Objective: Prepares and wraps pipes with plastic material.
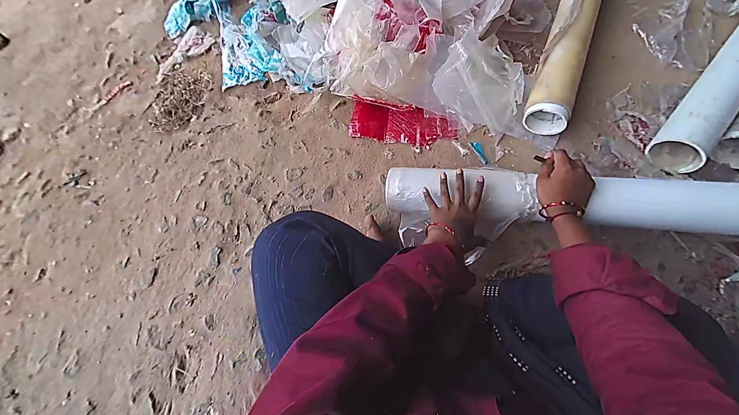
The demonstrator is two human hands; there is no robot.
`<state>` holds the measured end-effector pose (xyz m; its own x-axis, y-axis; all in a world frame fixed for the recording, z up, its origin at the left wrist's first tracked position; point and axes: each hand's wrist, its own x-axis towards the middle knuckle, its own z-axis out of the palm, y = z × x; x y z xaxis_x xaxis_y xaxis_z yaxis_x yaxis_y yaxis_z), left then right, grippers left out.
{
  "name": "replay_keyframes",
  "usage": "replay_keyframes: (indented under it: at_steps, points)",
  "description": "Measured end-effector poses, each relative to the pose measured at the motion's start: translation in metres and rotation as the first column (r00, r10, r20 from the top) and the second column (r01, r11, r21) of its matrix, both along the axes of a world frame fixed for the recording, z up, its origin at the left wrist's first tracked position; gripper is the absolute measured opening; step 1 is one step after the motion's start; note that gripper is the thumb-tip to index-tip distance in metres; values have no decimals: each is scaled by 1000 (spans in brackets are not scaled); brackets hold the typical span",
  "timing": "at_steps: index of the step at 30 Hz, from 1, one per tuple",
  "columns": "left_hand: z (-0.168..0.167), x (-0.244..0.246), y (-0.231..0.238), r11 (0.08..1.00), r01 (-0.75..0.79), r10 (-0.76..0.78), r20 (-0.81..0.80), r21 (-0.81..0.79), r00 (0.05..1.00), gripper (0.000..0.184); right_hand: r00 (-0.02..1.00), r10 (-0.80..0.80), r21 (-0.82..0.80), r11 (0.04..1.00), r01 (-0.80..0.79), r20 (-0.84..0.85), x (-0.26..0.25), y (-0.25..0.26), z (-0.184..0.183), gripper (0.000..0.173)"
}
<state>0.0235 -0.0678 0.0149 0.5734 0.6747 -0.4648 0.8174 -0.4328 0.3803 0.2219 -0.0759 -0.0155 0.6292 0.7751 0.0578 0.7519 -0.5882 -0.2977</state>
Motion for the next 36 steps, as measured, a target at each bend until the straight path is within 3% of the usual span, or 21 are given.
replay_keyframes:
  at_steps: [3, 7, 10, 12, 16, 19, 22, 25, 27, 28, 29, 31, 32, 33, 36]
  points:
    - [-30, 15, -21, 997, -37, 35, 25, 64, 999, 72, 1000, -12, -32, 999, 12, -12, 0, 3, 5, 33]
    - [-2, 3, -34, 977, 92, -119, -136, -193, 983, 65, 996, -60, -140, 989, 50, -68, 4, 18, 15, 36]
    - [13, -14, -52, 983, 107, -123, -98, -149, 988, 63, 992, -96, -227, 971, 74, -84, 14, 49, 23, 42]
    - [15, -25, -54, 994, 83, -81, 37, -65, 996, 62, 996, -36, -238, 971, 17, -76, 23, 59, 18, 44]
    - [-11, -39, -48, 998, -6, -14, 334, 57, 942, 58, 999, 44, 44, 998, -43, -27, 17, 39, 16, 40]
    - [-1, -33, -45, 999, -30, 17, 275, 40, 961, 76, 991, 118, 240, 962, -130, 67, -5, -6, 3, 34]
    - [35, -33, -27, 982, -2, 43, 211, -191, 976, 92, 978, 166, 250, 949, -194, 128, -26, -28, -10, 30]
    - [70, -48, -10, 881, 185, -89, 232, -436, 969, 78, 973, 159, 229, 954, -196, 170, -29, -23, -22, 31]
    - [87, -54, -5, 888, 264, -149, 306, -377, 940, 61, 961, 143, 283, 936, -210, 237, -25, -20, -31, 31]
    - [90, -49, -3, 929, 212, -108, 323, -304, 940, 56, 953, 142, 307, 925, -224, 268, -23, -20, -33, 32]
    - [82, -41, -1, 973, 107, -36, 322, -205, 946, 59, 947, 141, 314, 920, -233, 289, -22, -20, -35, 33]
    - [37, -20, 8, 999, -35, 30, 203, 21, 979, 94, 943, 152, 296, 924, -242, 297, -21, -21, -35, 33]
    - [11, -15, 10, 997, -57, 52, 119, 45, 992, 108, 946, 161, 280, 929, -241, 282, -21, -20, -33, 33]
    - [-10, -12, 8, 996, -82, 80, 67, 26, 995, 109, 944, 162, 274, 930, -243, 287, -20, -18, -32, 32]
    - [-36, -8, -9, 988, -140, 134, 91, 61, 987, 75, 947, 153, 253, 940, -228, 284, -18, -18, -31, 32]
